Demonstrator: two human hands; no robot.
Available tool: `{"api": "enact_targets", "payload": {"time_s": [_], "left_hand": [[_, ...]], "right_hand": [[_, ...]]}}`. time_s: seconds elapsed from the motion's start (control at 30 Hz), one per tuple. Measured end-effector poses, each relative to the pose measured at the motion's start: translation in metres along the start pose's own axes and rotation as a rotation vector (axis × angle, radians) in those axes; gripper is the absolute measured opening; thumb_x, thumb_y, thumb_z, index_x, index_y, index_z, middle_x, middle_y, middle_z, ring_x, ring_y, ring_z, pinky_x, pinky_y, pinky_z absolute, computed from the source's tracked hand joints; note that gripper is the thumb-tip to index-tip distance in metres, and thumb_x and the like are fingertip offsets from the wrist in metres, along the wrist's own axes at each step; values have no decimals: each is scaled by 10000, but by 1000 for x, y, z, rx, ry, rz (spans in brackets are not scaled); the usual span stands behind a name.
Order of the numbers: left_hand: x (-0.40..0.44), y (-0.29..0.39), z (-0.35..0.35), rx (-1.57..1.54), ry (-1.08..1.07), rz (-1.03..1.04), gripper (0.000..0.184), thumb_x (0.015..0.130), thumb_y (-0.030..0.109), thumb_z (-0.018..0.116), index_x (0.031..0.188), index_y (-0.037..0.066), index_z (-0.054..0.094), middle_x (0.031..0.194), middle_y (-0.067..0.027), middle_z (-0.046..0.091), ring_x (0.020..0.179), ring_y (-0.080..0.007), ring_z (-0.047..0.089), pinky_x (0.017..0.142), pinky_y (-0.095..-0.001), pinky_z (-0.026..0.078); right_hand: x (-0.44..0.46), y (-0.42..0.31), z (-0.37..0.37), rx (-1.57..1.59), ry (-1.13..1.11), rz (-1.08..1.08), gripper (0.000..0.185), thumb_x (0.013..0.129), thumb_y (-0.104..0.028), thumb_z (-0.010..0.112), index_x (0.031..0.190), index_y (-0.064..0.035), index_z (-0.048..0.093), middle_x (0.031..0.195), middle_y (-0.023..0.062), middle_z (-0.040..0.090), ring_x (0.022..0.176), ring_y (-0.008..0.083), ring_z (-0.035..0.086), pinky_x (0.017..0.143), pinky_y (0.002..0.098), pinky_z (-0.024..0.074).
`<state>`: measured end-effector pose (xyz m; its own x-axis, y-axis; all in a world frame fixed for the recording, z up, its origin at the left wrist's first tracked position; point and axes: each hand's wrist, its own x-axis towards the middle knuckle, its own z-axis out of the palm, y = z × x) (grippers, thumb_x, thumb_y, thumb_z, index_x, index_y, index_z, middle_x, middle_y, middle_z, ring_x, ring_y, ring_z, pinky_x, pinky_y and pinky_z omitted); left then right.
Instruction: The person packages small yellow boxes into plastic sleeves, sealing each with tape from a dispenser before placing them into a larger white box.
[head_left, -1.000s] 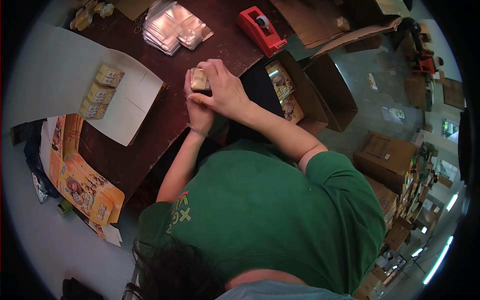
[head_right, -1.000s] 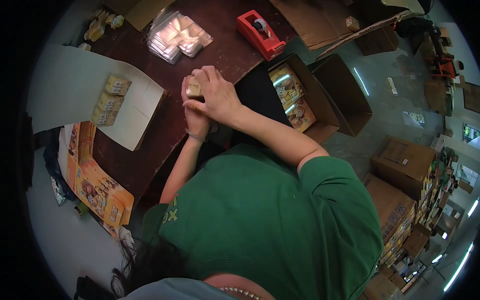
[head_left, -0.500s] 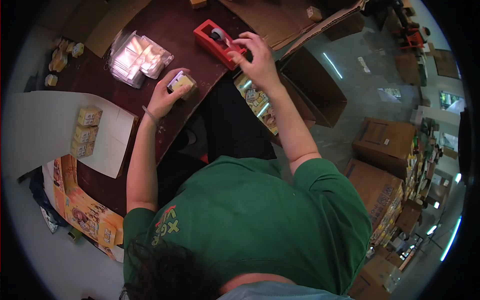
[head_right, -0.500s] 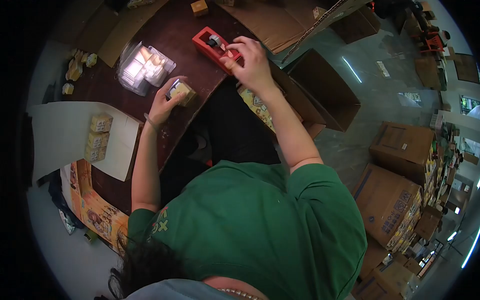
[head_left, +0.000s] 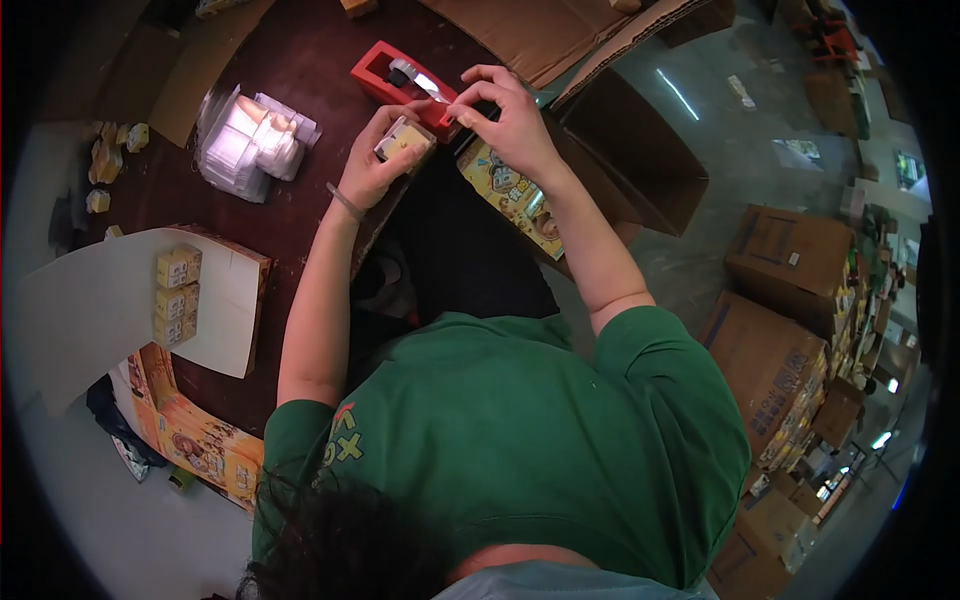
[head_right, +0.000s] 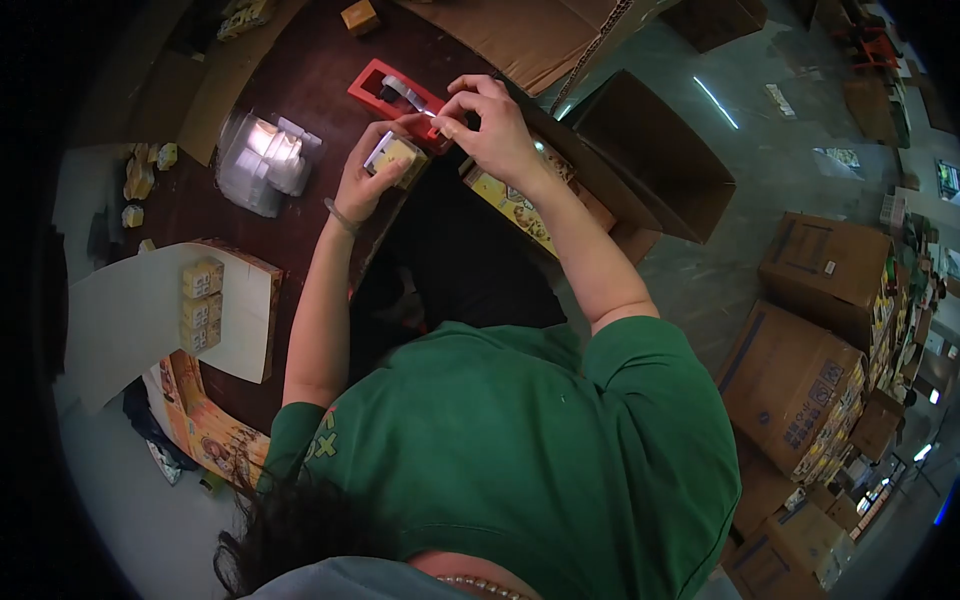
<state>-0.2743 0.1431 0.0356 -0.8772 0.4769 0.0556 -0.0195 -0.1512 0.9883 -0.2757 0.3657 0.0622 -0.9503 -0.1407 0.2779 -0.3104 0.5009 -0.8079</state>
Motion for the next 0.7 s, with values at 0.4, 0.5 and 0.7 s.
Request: {"api": "enact_targets", "payload": {"time_s": [0.4, 0.5, 0.7], "left_hand": [[-9, 7, -5, 135, 34, -18, 390, 873, 183, 683, 1207, 35, 545, 1180, -58, 598, 1093, -127, 545, 964, -279, 422], [-30, 10, -16, 147, 129, -3, 405, 873, 180, 680, 1228, 37, 548, 1129, -44, 602, 1078, -124, 548, 953, -269, 422], [-60, 9, -29, 37, 196, -53, 289, 952, 148, 561, 1212, 24, 552, 1109, -45, 594, 1044, -121, 550, 940, -264, 421]], "right_hand": [[-14, 38, 6, 142, -275, 381, 132, 939, -130, 628, 962, -3, 655, 803, 3, 649, 753, 76, 588, 714, 249, 492], [-37, 47, 23, 549, -231, 484, 106, 927, -91, 621, 971, 0, 655, 836, 9, 649, 744, 89, 591, 706, 247, 499], [-38, -63, 66, 604, -339, 183, 368, 918, -67, 638, 1275, -23, 558, 830, 19, 666, 807, 78, 626, 780, 237, 494]]}}
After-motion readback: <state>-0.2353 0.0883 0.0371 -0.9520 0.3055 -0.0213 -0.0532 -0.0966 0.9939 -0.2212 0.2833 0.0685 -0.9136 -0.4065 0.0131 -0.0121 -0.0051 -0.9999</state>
